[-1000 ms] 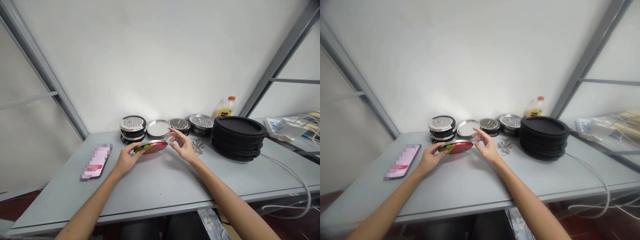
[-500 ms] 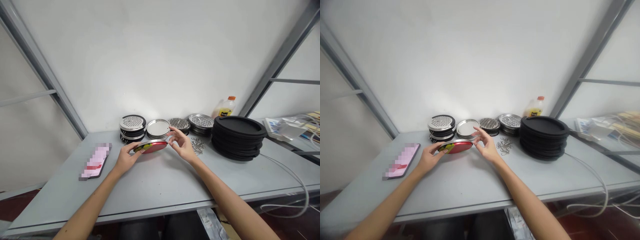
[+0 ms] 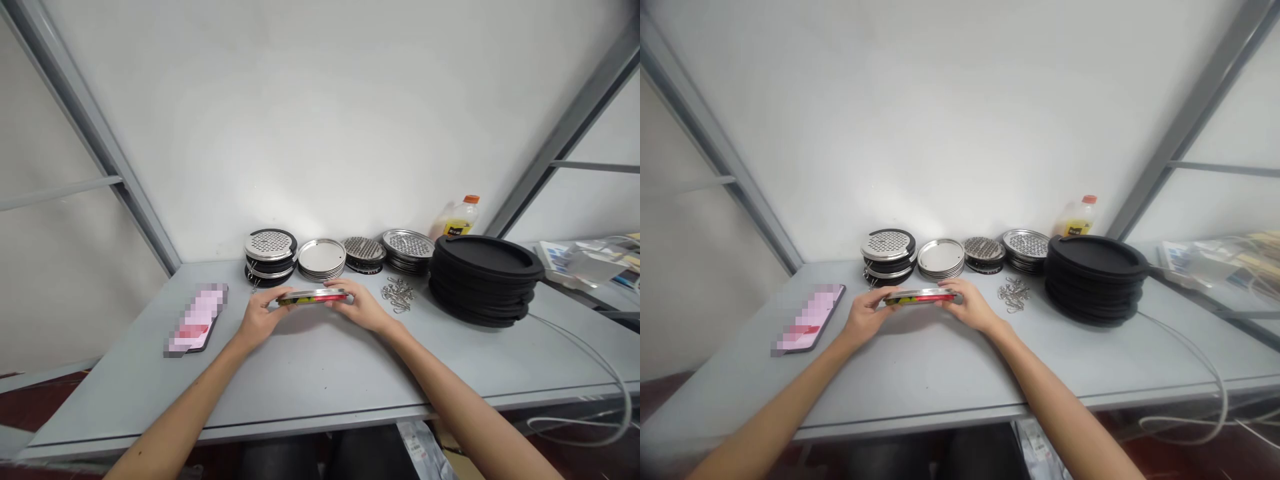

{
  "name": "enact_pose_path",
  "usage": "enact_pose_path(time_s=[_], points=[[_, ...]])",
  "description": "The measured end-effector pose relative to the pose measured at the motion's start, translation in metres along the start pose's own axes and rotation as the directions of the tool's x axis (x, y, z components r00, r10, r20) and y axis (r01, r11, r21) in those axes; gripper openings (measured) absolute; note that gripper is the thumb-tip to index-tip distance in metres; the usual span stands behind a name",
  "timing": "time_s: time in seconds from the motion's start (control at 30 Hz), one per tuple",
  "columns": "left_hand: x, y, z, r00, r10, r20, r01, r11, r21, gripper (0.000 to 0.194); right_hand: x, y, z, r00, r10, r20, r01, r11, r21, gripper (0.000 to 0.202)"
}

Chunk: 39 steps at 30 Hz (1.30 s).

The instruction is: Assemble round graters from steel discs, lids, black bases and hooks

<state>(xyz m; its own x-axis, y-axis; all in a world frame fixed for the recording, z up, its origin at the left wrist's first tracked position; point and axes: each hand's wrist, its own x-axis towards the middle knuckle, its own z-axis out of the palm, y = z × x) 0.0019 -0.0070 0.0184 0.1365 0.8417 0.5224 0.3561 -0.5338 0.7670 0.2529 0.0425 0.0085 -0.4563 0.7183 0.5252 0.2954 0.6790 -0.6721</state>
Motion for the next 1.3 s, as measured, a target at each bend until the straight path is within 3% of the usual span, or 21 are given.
enact_pose_path(time_s=[0.1, 0.2, 0.37, 0.47, 0.6, 0.77, 0.87, 1.03, 1.17, 1.3], points=[[0.001, 0.003, -0.002, 1.0, 0.014, 0.02, -0.014, 0.999, 0.042, 0.024, -0.001, 0.004, -0.002, 1.0, -0.009, 0.017, 0.01, 1.0, -0.02, 0.021], [0.0, 0.002, -0.005, 0.991, 0.12, 0.055, -0.128, 0.977, 0.172, 0.029, -0.002, 0.007, -0.005, 0.999, -0.046, 0.003, 0.047, 0.993, -0.104, 0.026], [-0.004, 0.001, 0.0, 0.947, 0.271, 0.171, -0.313, 0.893, 0.324, 0.058, -0.004, 0.01, -0.005, 0.981, -0.157, -0.114, 0.111, 0.936, -0.334, 0.028], [-0.006, 0.001, 0.006, 0.923, 0.281, 0.265, -0.358, 0.879, 0.314, 0.051, -0.005, 0.009, -0.002, 0.971, -0.203, -0.127, 0.144, 0.918, -0.37, 0.023], [-0.006, 0.001, 0.006, 0.938, 0.251, 0.239, -0.312, 0.912, 0.266, 0.039, -0.004, 0.005, 0.001, 0.974, -0.181, -0.135, 0.134, 0.945, -0.298, 0.027], [-0.006, 0.006, 0.006, 0.981, 0.168, 0.097, -0.178, 0.978, 0.106, 0.033, -0.002, 0.003, 0.004, 0.985, -0.013, -0.171, -0.009, 0.992, -0.127, 0.053], [-0.006, 0.008, 0.009, 0.997, 0.066, 0.027, -0.065, 0.998, -0.025, 0.032, 0.0, 0.002, 0.006, 0.985, 0.098, -0.138, -0.096, 0.995, 0.023, 0.042], [-0.001, 0.007, 0.008, 0.992, -0.027, -0.122, 0.004, 0.983, -0.185, 0.034, 0.004, -0.001, 0.007, 0.984, 0.177, -0.038, -0.158, 0.941, 0.298, 0.03], [0.001, 0.008, 0.004, 0.996, -0.033, -0.088, 0.012, 0.973, -0.229, 0.039, 0.004, -0.003, 0.005, 0.979, 0.185, -0.084, -0.152, 0.94, 0.305, 0.026], [-0.001, 0.006, 0.005, 0.999, -0.05, 0.0, 0.05, 0.988, -0.149, 0.041, 0.004, -0.003, 0.001, 0.953, 0.114, -0.28, -0.06, 0.979, 0.195, 0.028]])
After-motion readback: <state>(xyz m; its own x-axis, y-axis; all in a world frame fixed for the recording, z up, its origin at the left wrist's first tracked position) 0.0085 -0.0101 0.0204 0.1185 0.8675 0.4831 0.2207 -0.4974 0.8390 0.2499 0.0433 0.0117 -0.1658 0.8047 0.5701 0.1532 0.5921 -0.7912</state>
